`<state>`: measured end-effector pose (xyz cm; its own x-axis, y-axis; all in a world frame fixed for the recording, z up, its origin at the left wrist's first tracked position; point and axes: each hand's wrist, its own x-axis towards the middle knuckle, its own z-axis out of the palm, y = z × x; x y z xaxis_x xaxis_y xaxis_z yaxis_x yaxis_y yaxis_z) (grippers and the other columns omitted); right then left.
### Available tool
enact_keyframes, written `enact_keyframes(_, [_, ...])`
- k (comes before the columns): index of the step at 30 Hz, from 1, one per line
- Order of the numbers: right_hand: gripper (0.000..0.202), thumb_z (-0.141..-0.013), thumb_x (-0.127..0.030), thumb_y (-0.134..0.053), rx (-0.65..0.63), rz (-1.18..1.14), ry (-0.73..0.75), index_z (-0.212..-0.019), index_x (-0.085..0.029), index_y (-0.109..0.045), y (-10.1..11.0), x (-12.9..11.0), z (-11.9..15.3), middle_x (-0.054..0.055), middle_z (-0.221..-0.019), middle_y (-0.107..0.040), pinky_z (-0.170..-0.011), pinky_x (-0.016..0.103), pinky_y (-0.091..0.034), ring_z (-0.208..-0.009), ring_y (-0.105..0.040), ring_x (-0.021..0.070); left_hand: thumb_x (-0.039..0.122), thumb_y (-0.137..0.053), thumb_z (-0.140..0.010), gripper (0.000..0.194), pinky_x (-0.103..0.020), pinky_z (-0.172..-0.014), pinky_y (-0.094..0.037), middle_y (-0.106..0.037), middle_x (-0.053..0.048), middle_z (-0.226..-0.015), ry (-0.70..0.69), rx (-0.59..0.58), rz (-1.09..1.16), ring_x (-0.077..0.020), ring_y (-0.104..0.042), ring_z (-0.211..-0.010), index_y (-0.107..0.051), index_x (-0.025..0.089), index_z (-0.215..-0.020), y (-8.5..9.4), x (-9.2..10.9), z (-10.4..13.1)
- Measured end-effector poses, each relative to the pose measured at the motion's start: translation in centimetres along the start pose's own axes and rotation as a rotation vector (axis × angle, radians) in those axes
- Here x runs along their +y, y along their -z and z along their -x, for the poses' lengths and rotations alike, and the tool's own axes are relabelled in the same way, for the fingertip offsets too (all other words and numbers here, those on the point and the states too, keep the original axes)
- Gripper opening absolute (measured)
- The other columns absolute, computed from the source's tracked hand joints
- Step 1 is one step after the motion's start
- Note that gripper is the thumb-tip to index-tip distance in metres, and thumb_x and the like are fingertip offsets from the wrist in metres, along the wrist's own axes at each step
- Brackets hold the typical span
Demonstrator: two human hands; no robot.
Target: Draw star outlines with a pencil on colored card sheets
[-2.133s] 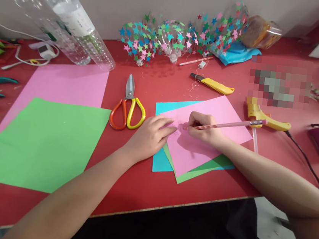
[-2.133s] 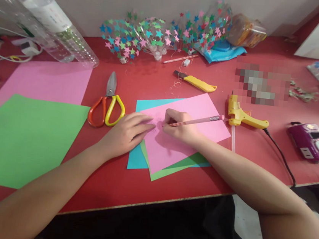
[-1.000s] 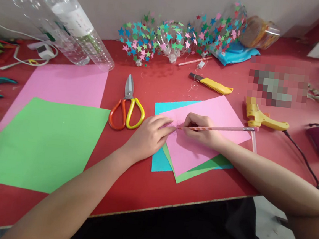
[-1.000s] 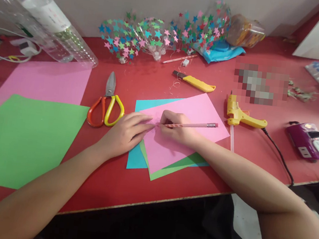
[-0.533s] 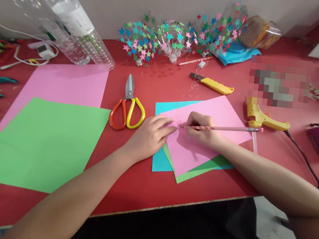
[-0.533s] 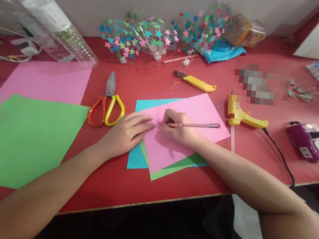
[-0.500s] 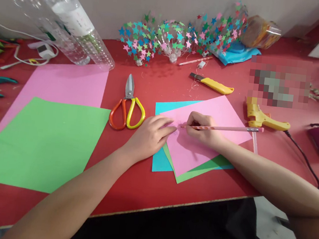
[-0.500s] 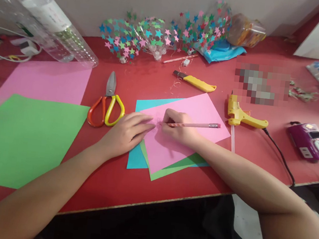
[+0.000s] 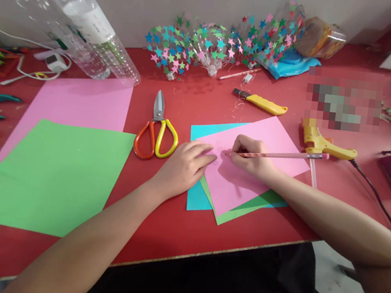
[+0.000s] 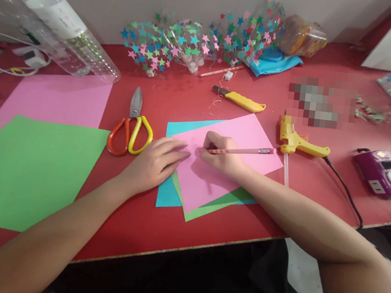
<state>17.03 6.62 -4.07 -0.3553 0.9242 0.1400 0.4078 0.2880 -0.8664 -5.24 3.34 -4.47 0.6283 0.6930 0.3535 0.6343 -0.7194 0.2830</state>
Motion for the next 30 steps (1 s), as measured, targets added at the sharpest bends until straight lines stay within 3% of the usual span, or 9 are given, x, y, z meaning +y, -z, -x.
enact_keyframes(11, [0.012, -0.074, -0.017, -0.057, -0.146, 0.005, 0.03, -0.067, -0.02, -0.047, 0.32, -0.18, 0.41, -0.005, -0.059, -0.049, -0.05, 0.023, -0.03, -0.053, -0.04, 0.0079, 0.016, -0.05, -0.096, 0.026, -0.05, -0.097, -0.05, -0.063, -0.013, -0.124, 0.011, 0.0, 0.0, -0.0284, -0.056, -0.119, -0.067, 0.017, -0.115, -0.09, -0.05, 0.12])
enact_keyframes(20, [0.01, -0.075, -0.017, -0.056, -0.191, -0.003, 0.048, -0.068, -0.019, -0.049, 0.35, -0.08, 0.27, -0.005, -0.06, -0.052, -0.051, 0.022, -0.031, -0.053, -0.042, 0.0076, 0.015, -0.051, -0.095, 0.025, -0.051, -0.095, -0.052, -0.064, -0.012, -0.123, -0.003, 0.009, -0.01, -0.0285, -0.057, -0.116, -0.067, 0.016, -0.114, -0.04, 0.03, -0.02])
enact_keyframes(25, [0.01, -0.074, -0.015, -0.056, -0.17, -0.003, 0.071, -0.068, -0.019, -0.049, 0.33, 0.11, 0.25, -0.006, -0.06, -0.05, -0.051, 0.021, -0.031, -0.053, -0.042, 0.008, 0.015, -0.051, -0.095, 0.026, -0.052, -0.096, -0.052, -0.063, -0.013, -0.124, -0.006, 0.006, -0.002, -0.0293, -0.056, -0.117, -0.067, 0.016, -0.115, 0.03, 0.03, 0.03])
enact_keyframes(30, [0.008, -0.083, -0.021, -0.055, -0.019, -0.095, 0.022, -0.076, -0.02, -0.051, 0.22, -0.11, 0.01, -0.003, -0.065, -0.059, -0.056, 0.023, -0.037, -0.058, -0.05, 0.0104, 0.015, -0.051, -0.095, 0.026, -0.054, -0.095, -0.051, -0.064, -0.013, -0.123, 0.009, 0.01, 0.038, -0.029, -0.057, -0.116, -0.068, 0.018, -0.115, 0.02, -0.04, 0.08])
